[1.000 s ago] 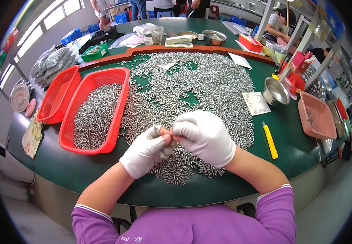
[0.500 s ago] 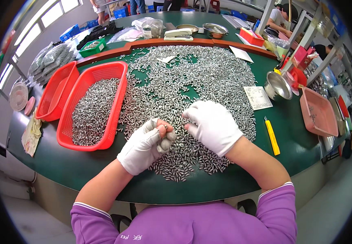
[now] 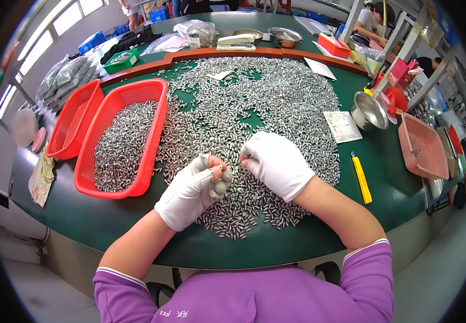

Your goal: Sorting and inspecting small metal hardware components at a workbench.

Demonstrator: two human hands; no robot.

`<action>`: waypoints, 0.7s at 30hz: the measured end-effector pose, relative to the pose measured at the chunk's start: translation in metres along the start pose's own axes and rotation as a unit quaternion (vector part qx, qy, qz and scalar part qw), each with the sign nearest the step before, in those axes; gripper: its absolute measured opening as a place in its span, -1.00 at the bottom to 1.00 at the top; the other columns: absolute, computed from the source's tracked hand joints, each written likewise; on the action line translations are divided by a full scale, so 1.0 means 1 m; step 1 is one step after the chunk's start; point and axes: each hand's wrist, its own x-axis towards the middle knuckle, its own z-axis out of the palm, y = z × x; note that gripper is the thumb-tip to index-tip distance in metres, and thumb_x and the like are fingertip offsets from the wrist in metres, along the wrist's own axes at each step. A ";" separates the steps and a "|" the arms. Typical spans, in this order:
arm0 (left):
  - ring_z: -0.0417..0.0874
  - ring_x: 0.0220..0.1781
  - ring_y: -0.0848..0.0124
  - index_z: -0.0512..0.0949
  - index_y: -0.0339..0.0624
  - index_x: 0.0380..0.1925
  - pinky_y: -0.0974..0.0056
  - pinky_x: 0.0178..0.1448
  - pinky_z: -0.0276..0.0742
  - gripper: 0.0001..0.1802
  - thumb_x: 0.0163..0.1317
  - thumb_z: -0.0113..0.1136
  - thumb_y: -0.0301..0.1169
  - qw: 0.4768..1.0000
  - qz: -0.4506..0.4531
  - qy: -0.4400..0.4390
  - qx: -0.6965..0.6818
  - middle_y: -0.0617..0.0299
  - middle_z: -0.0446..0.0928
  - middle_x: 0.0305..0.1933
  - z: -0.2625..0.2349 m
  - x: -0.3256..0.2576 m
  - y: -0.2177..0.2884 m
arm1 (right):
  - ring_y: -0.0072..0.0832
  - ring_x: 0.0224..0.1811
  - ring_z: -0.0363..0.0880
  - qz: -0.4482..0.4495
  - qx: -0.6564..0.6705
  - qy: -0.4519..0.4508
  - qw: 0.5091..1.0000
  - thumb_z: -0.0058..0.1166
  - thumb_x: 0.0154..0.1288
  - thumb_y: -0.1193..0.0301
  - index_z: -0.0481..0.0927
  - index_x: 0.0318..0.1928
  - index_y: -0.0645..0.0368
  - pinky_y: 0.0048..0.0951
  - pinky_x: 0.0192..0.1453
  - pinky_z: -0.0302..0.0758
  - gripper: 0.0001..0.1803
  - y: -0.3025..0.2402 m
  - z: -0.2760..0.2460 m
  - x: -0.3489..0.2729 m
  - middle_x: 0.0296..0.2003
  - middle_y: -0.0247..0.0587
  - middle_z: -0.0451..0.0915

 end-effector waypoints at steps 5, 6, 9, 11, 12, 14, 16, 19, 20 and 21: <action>0.47 -0.26 0.57 0.42 -0.08 -0.07 0.48 -0.17 0.42 -0.72 0.30 0.28 -0.36 0.999 -0.049 -0.015 0.002 0.32 0.49 -0.16 0.004 -0.001 0.002 | -0.25 -0.08 0.61 -0.041 0.185 0.046 0.981 0.30 0.09 0.53 0.63 -0.26 0.18 -0.35 0.02 0.56 -0.83 -0.016 -0.011 0.002 -0.15 -0.19 0.61; 0.50 -0.23 0.56 0.42 -0.07 -0.08 0.47 -0.12 0.46 -0.74 0.31 0.28 -0.37 0.996 -0.071 -0.043 -0.013 0.33 0.50 -0.14 0.004 0.000 0.002 | -0.25 -0.09 0.62 -0.048 0.222 0.037 0.973 0.29 0.12 0.53 0.63 -0.26 0.18 -0.34 0.01 0.56 -0.84 -0.017 -0.009 0.001 -0.16 -0.19 0.61; 0.48 -0.26 0.57 0.42 -0.06 -0.10 0.48 -0.13 0.45 -0.74 0.31 0.28 -0.37 0.997 -0.061 -0.043 -0.017 0.35 0.49 -0.19 0.005 0.000 0.001 | -0.27 -0.12 0.62 -0.080 0.256 0.032 0.963 0.27 0.16 0.53 0.64 -0.24 0.19 -0.34 0.00 0.57 -0.86 -0.015 -0.002 0.001 -0.18 -0.20 0.61; 0.47 -0.28 0.58 0.41 -0.06 -0.10 0.48 -0.14 0.45 -0.75 0.32 0.28 -0.37 0.998 -0.053 -0.038 -0.008 0.35 0.49 -0.20 0.004 0.000 -0.001 | -0.27 -0.07 0.62 -0.087 0.308 0.021 0.947 0.22 0.20 0.54 0.65 -0.16 0.18 -0.34 0.03 0.56 -0.83 -0.014 0.002 0.001 -0.14 -0.19 0.61; 0.46 -0.29 0.59 0.41 -0.06 -0.11 0.48 -0.14 0.45 -0.75 0.32 0.27 -0.37 0.998 -0.046 -0.032 0.001 0.35 0.50 -0.21 0.004 0.000 -0.001 | -0.27 -0.07 0.62 -0.088 0.309 0.021 0.947 0.22 0.20 0.54 0.65 -0.16 0.18 -0.34 0.03 0.56 -0.83 -0.014 0.002 0.001 -0.14 -0.19 0.61; 0.46 -0.30 0.59 0.42 -0.07 -0.10 0.48 -0.15 0.45 -0.77 0.33 0.26 -0.37 0.999 -0.046 -0.020 0.016 0.34 0.51 -0.22 0.004 -0.001 0.001 | -0.25 -0.02 0.60 -0.081 0.315 0.020 0.945 0.16 0.24 0.55 0.65 -0.06 0.17 -0.33 0.08 0.54 -0.76 -0.013 -0.001 0.001 -0.09 -0.17 0.60; 0.47 -0.31 0.60 0.43 -0.08 -0.10 0.49 -0.17 0.46 -0.78 0.34 0.25 -0.37 0.998 -0.048 -0.008 0.029 0.34 0.52 -0.22 0.005 -0.002 0.002 | -0.19 0.04 0.57 -0.027 0.199 0.029 0.979 0.13 0.26 0.51 0.63 0.01 0.14 -0.32 0.14 0.51 -0.70 -0.013 -0.007 0.000 -0.05 -0.13 0.59; 0.48 -0.32 0.59 0.45 -0.11 -0.08 0.49 -0.18 0.47 -0.78 0.36 0.23 -0.38 0.998 -0.038 0.011 0.041 0.31 0.54 -0.20 0.007 -0.004 0.003 | -0.16 0.02 0.58 -0.019 0.051 0.052 0.997 0.18 0.23 0.46 0.62 0.01 0.13 -0.30 0.12 0.53 -0.69 -0.005 -0.008 0.000 -0.06 -0.13 0.60; 0.48 -0.32 0.59 0.45 -0.13 -0.06 0.49 -0.17 0.48 -0.77 0.35 0.23 -0.38 0.998 -0.037 0.018 0.049 0.31 0.55 -0.20 0.008 -0.004 0.003 | -0.17 -0.02 0.59 -0.014 0.064 0.063 0.996 0.21 0.20 0.47 0.64 -0.03 0.13 -0.29 0.08 0.54 -0.71 -0.005 -0.008 0.001 -0.09 -0.14 0.61; 0.49 -0.32 0.59 0.46 -0.15 -0.04 0.48 -0.17 0.48 -0.76 0.35 0.23 -0.38 0.997 -0.035 0.026 0.056 0.30 0.55 -0.20 0.008 -0.004 0.003 | -0.17 -0.06 0.61 -0.010 0.077 0.072 0.994 0.23 0.17 0.49 0.65 -0.06 0.12 -0.29 0.05 0.55 -0.72 -0.005 -0.009 0.002 -0.13 -0.16 0.62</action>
